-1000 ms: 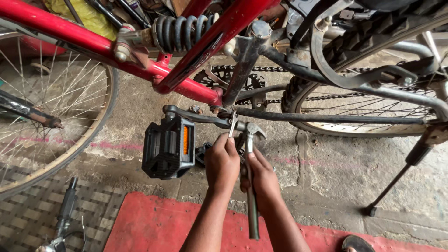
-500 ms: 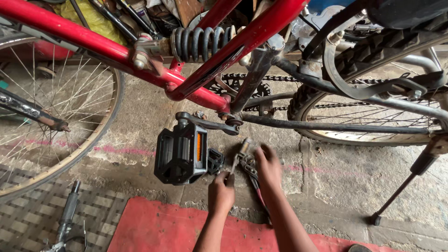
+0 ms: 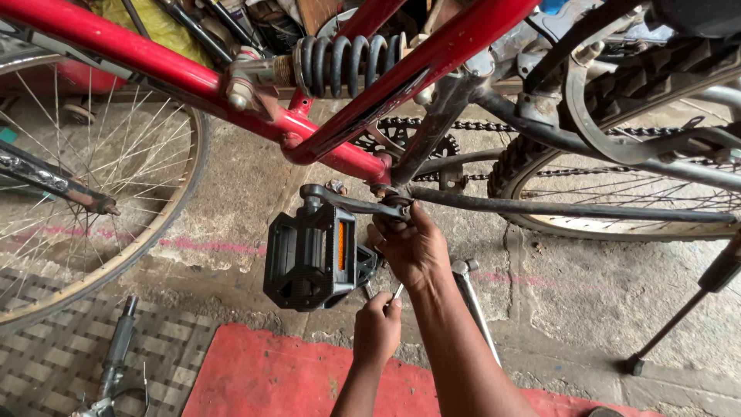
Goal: The person repairs a bicycle by removing a pedal using a wrench and hammer, detaching the chain, and then reattaching a pedal and the chain using a wrench.
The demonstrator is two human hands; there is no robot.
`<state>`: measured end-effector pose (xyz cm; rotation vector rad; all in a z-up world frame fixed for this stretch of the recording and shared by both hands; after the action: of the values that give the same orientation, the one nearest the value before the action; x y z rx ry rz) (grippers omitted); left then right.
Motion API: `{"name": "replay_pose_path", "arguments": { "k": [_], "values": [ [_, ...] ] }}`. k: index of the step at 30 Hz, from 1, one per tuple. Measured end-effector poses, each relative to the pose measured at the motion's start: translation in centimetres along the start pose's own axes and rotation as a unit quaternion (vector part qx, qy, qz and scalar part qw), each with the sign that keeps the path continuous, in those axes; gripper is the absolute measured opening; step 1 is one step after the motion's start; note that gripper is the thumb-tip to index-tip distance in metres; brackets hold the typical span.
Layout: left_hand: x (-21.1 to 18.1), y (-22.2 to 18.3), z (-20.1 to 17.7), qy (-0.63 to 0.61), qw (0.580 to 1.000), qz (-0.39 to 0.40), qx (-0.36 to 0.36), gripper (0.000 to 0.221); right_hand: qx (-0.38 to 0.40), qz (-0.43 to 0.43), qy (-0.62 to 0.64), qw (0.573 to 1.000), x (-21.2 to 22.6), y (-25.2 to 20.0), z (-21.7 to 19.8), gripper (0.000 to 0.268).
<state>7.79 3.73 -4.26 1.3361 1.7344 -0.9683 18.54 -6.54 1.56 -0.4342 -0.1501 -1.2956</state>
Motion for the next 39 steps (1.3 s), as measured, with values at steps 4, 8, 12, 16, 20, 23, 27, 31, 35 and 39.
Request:
{"name": "replay_pose_path", "arguments": {
  "k": [4,8,12,16,20,23,27,31,35,39],
  "values": [
    [0.1,0.1,0.2,0.016,1.0,-0.008,0.007,0.022,-0.062,0.005,0.01,0.998,0.3,-0.7,0.4,0.045],
    [-1.2,-0.2,0.3,-0.013,1.0,-0.001,0.007,0.019,-0.09,0.089,-0.034,0.991,-1.3,-3.1,3.1,0.064],
    [-2.1,-0.5,0.5,0.005,0.999,-0.02,0.039,0.018,-0.027,0.017,0.009,0.999,-0.5,-2.2,4.0,0.059],
    [-1.1,-0.4,0.5,0.007,0.997,-0.061,0.054,0.019,-0.004,0.002,0.045,0.999,-0.4,-1.0,3.7,0.056],
    [1.6,0.2,0.6,0.026,0.998,-0.05,0.04,0.019,-0.094,0.003,0.091,0.991,-0.8,-1.2,3.0,0.046],
    [4.2,0.2,1.1,-0.006,0.999,-0.028,0.037,0.027,-0.107,0.012,0.004,0.994,-1.0,-1.9,2.9,0.044],
    [6.7,0.7,-0.1,-0.062,0.985,-0.161,0.013,0.033,-0.123,0.045,-0.128,0.983,0.4,-3.4,-0.5,0.05],
    [-0.7,2.9,-5.2,-0.543,0.821,-0.174,0.009,0.045,-0.08,0.001,-0.154,0.985,2.8,-4.7,-3.4,0.036],
    [-15.7,1.5,-12.2,-0.708,0.695,-0.039,0.118,0.066,-0.148,-0.013,-0.152,0.977,5.0,-7.6,-5.0,0.034],
    [-21.9,-1.0,-10.7,-0.686,0.695,-0.007,0.212,0.057,-0.143,-0.028,-0.172,0.974,6.3,-9.7,-3.4,0.035]
  ]
}}
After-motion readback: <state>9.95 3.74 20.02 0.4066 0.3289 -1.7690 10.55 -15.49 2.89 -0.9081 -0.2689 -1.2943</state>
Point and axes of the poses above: each hand's wrist, its own y-axis towards the middle knuckle, its own z-axis out of the palm, x = y × z, the point moved 10 cm from there along y, towards the middle knuckle, and after that the axes turned 13 degrees about -y, right-handed, at the moved point
